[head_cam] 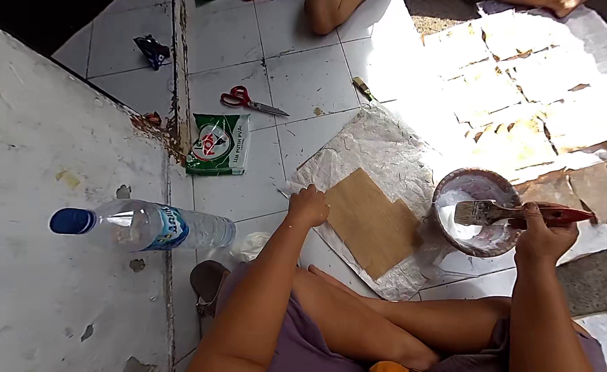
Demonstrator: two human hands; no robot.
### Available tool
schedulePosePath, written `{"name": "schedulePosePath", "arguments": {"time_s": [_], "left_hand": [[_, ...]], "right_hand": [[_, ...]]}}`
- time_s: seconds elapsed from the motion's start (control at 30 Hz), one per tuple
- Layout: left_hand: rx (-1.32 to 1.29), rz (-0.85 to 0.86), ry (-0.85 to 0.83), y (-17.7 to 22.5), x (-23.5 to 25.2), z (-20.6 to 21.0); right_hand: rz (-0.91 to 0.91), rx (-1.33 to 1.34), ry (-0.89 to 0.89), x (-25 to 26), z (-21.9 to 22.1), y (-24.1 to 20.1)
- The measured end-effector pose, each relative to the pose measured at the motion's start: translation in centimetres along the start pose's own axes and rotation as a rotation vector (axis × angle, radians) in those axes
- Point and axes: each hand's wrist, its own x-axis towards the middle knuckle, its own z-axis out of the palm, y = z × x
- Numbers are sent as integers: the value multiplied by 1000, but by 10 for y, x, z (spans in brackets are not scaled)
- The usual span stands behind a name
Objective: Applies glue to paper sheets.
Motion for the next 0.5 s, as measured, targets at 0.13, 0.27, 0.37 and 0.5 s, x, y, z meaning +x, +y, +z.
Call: {"name": "schedulePosePath", "arguments": {"time_s": [0.13, 0.27, 0.37, 0.5], "left_hand": [[253, 106, -329, 9, -2, 20], [297, 27, -508, 14, 4, 26], [310, 32, -530, 15, 8, 25], [328, 55, -585, 18, 1, 15]], "right_hand": [[22, 75, 99, 6, -8, -9], [169, 309, 84, 2, 13, -53], [256, 391, -134, -20, 67, -63], [312, 431, -400, -52, 152, -43]]}}
